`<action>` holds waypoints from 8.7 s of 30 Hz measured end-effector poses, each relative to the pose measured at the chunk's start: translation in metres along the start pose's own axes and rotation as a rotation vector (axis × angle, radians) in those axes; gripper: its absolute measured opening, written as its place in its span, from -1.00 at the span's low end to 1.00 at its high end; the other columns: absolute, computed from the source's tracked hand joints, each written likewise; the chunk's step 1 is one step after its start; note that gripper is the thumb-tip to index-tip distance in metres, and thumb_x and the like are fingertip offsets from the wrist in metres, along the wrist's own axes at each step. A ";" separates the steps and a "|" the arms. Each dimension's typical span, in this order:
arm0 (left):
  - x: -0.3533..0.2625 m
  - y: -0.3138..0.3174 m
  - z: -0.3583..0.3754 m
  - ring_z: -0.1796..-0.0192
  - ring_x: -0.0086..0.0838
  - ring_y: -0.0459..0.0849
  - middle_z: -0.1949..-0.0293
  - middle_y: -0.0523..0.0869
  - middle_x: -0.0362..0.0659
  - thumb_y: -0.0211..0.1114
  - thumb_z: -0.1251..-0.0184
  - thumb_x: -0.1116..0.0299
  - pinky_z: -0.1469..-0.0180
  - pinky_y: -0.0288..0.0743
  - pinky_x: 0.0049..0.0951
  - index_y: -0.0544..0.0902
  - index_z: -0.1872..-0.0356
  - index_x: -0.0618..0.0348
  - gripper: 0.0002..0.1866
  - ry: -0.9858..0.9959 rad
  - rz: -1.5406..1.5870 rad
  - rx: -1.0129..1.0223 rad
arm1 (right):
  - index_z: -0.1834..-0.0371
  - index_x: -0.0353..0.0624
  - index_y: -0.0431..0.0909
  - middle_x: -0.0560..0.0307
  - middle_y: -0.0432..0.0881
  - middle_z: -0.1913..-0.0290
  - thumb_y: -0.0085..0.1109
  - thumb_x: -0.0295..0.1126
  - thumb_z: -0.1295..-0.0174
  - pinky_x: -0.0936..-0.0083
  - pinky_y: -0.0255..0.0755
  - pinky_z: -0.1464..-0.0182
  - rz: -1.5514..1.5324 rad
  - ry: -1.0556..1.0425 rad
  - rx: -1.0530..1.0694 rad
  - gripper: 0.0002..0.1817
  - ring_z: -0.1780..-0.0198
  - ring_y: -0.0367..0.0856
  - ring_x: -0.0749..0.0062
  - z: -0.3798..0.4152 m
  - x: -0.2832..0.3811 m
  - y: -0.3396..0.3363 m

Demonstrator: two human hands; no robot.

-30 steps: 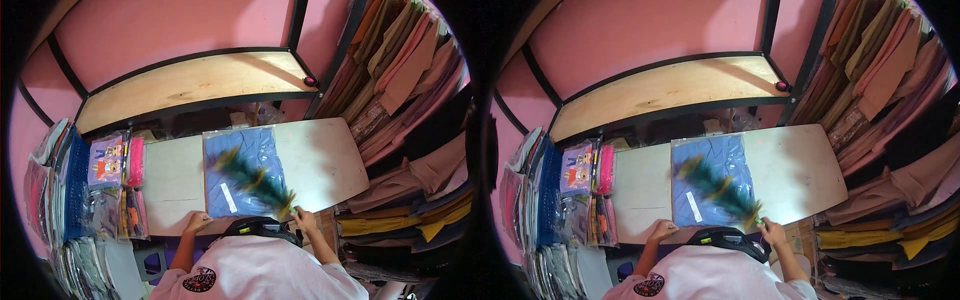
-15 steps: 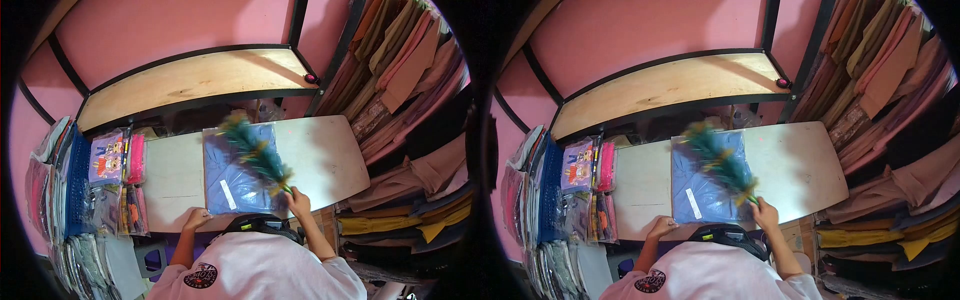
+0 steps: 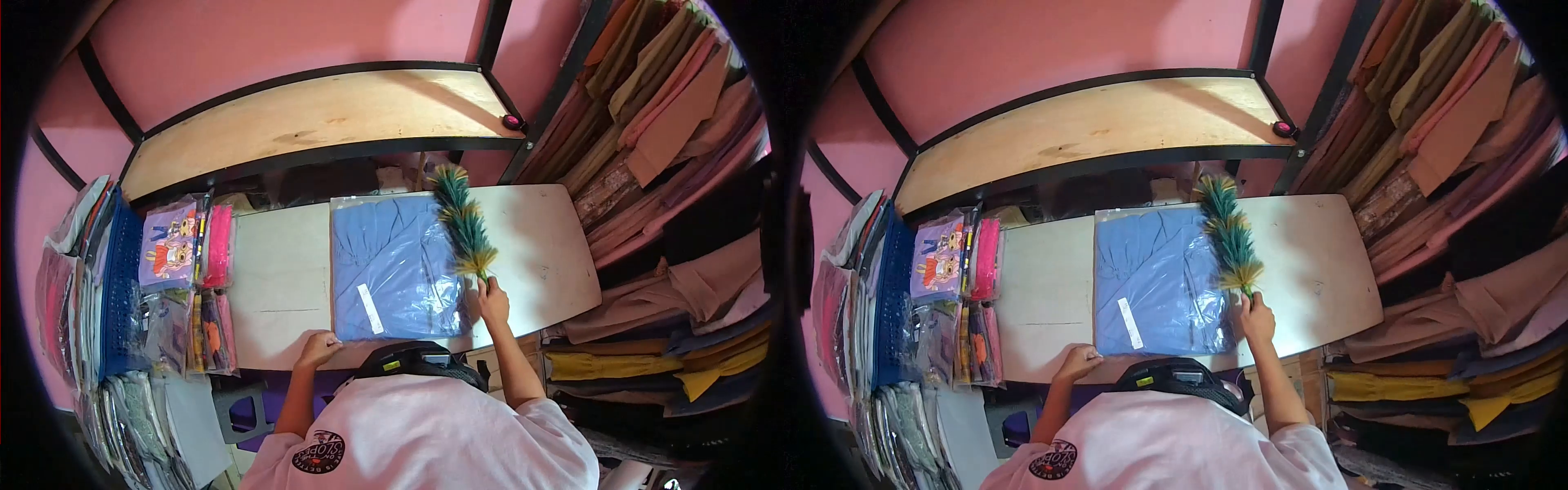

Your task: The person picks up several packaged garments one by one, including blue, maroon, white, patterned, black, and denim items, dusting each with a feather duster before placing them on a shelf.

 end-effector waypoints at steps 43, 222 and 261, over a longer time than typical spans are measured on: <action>-0.014 -0.031 -0.059 0.55 -0.43 0.51 0.59 0.57 -0.11 0.40 0.10 0.24 0.47 0.38 -0.44 0.52 0.48 0.27 -0.68 -0.010 0.083 -0.374 | 0.30 -0.07 0.35 -0.15 0.54 0.55 -0.15 0.03 -0.19 0.06 0.38 0.42 0.061 -0.378 0.131 -0.63 0.45 0.54 -0.12 0.057 0.040 0.025; -0.414 -0.097 -0.357 -0.36 -0.07 -0.14 -0.34 -0.12 0.04 0.06 -0.13 -0.10 -0.29 -0.12 0.01 -0.08 -0.33 -0.03 -0.18 0.207 -0.601 -0.349 | -0.31 0.04 0.02 -0.18 0.05 -0.29 -0.11 0.09 -0.13 -0.04 -0.18 -0.27 0.139 -0.546 -0.302 -0.29 -0.35 -0.09 -0.01 -0.336 0.209 -0.145; -0.062 -0.233 0.076 0.33 -0.12 0.57 0.39 0.61 -0.04 0.17 -0.07 0.26 0.25 0.45 -0.20 0.59 0.45 0.15 -0.82 0.005 -0.552 -0.963 | 0.21 -0.28 0.47 -0.10 0.52 0.37 0.04 -0.57 0.13 0.27 0.39 0.28 -0.227 -0.743 -0.042 -0.69 0.36 0.51 0.09 0.014 0.064 -0.008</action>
Point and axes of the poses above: each hand's wrist, its own z-axis away from the middle knuckle, its own y-axis out of the palm, x = y × z, the point moved 10 cm from there along -z, towards the middle knuckle
